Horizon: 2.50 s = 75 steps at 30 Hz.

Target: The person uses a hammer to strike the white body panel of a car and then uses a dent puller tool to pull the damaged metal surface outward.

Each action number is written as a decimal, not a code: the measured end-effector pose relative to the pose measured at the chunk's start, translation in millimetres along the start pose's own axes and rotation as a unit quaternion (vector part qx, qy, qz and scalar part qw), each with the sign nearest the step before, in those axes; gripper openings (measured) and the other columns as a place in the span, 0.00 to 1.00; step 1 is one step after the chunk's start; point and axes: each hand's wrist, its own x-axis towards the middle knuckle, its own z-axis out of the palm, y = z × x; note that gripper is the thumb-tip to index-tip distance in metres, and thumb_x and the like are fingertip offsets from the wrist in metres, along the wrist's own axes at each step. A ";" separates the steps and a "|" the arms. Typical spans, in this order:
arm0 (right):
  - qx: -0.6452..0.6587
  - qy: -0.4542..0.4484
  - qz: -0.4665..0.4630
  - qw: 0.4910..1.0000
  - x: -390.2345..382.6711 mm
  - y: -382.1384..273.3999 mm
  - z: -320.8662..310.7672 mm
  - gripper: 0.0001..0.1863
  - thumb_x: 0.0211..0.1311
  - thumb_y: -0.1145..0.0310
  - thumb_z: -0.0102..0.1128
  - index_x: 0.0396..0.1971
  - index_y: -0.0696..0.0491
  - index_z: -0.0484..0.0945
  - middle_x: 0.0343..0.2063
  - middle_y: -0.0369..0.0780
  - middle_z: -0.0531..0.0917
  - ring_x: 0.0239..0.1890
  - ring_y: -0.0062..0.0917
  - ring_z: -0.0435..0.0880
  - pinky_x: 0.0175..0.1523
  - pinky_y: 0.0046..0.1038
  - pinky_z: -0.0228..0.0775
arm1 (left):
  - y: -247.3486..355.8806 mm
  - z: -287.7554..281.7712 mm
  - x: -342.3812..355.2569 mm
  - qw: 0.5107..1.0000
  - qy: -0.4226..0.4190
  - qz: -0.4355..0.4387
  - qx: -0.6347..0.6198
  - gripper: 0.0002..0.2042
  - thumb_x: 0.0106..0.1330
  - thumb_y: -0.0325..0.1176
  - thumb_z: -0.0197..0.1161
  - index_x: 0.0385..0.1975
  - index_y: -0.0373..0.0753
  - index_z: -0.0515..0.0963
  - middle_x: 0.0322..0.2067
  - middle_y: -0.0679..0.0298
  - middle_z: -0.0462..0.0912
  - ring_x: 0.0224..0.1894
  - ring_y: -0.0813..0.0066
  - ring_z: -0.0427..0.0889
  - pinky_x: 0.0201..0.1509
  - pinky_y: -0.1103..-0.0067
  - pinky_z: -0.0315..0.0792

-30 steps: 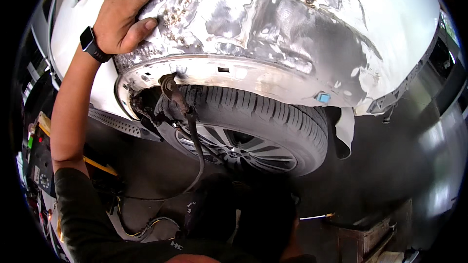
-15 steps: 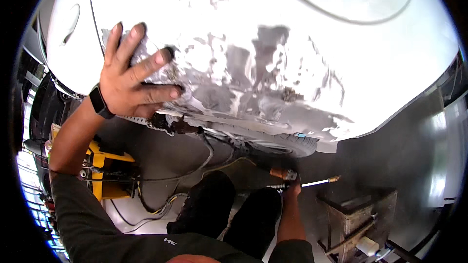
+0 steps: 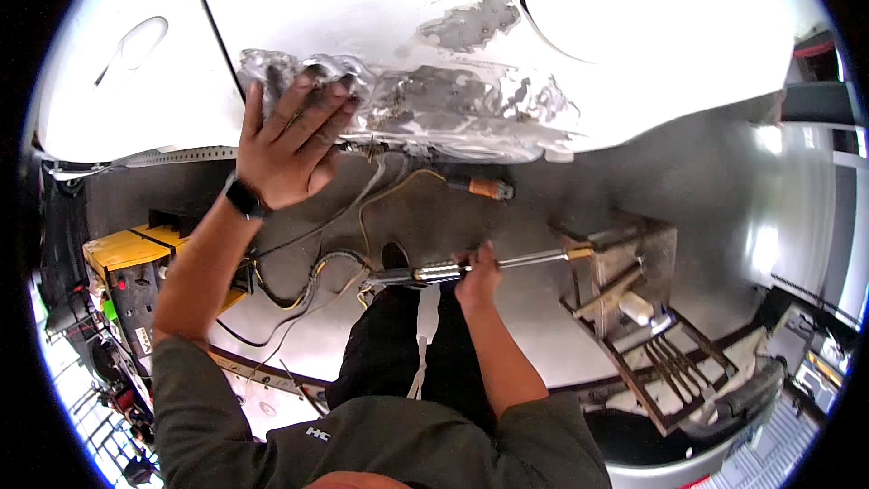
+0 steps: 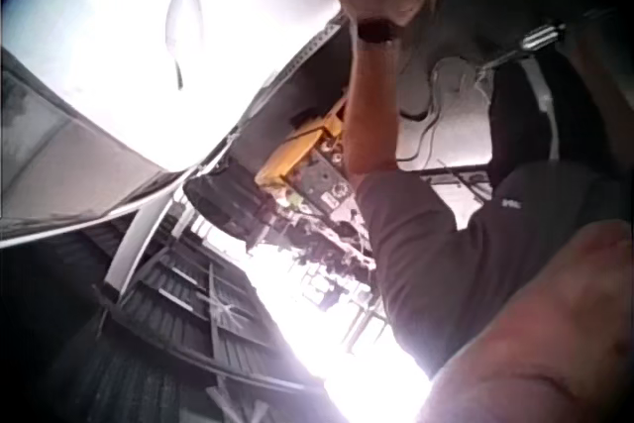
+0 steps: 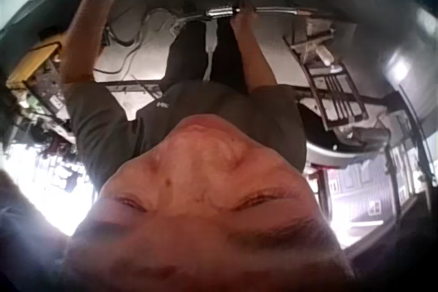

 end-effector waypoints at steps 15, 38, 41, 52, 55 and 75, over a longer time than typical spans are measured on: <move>-0.188 -0.352 0.254 0.881 -241.6 -18.1 95.1 0.22 0.75 0.56 0.57 0.19 0.47 0.66 0.17 0.33 0.65 0.23 0.26 0.74 0.42 0.36 0.74 | 262.7 -86.4 -368.5 -0.080 -0.372 -0.644 -0.664 0.29 0.71 0.64 0.45 0.42 0.43 0.79 0.33 0.51 0.87 0.32 0.51 0.87 0.41 0.58 0.83; -0.358 -0.399 0.324 0.779 -199.7 -140.5 84.3 0.16 0.68 0.60 0.62 0.25 0.51 0.69 0.16 0.38 0.74 0.21 0.28 0.78 0.29 0.34 0.73 | 430.3 -188.6 -173.0 -0.151 -0.024 -0.748 -0.646 0.15 0.77 0.45 0.49 0.50 0.42 0.77 0.33 0.63 0.86 0.28 0.68 0.87 0.31 0.71 0.84; -0.364 -0.444 0.254 0.778 -181.3 -147.9 105.8 0.11 0.67 0.62 0.63 0.40 0.53 0.75 0.21 0.38 0.78 0.21 0.29 0.80 0.29 0.35 0.75 | 443.6 -188.8 -167.5 -0.173 -0.010 -0.744 -0.646 0.16 0.77 0.47 0.47 0.49 0.43 0.77 0.31 0.63 0.86 0.28 0.69 0.87 0.30 0.72 0.83; -0.334 -0.473 0.234 0.781 -192.0 -122.0 38.3 0.09 0.72 0.65 0.59 0.41 0.55 0.75 0.27 0.36 0.81 0.30 0.21 0.81 0.41 0.28 0.77 | 453.6 -164.3 -177.2 -0.097 -0.051 -0.767 -0.632 0.17 0.78 0.50 0.47 0.45 0.45 0.77 0.28 0.66 0.84 0.27 0.73 0.84 0.32 0.76 0.82; -0.377 -0.503 0.198 0.753 -186.2 -127.8 47.2 0.12 0.72 0.65 0.60 0.46 0.55 0.74 0.32 0.37 0.82 0.36 0.22 0.82 0.45 0.29 0.77 | 462.2 -160.2 -193.2 -0.070 -0.044 -0.789 -0.608 0.16 0.78 0.49 0.48 0.46 0.45 0.78 0.36 0.64 0.85 0.32 0.69 0.85 0.38 0.74 0.83; -0.436 -0.477 0.137 0.751 -185.9 -139.8 66.9 0.17 0.66 0.71 0.63 0.46 0.55 0.64 0.34 0.37 0.76 0.37 0.21 0.80 0.44 0.28 0.74 | 475.0 -127.7 -219.7 0.113 0.062 -0.851 -0.509 0.31 0.70 0.35 0.53 0.72 0.35 0.55 0.52 0.53 0.76 0.47 0.66 0.80 0.52 0.73 0.78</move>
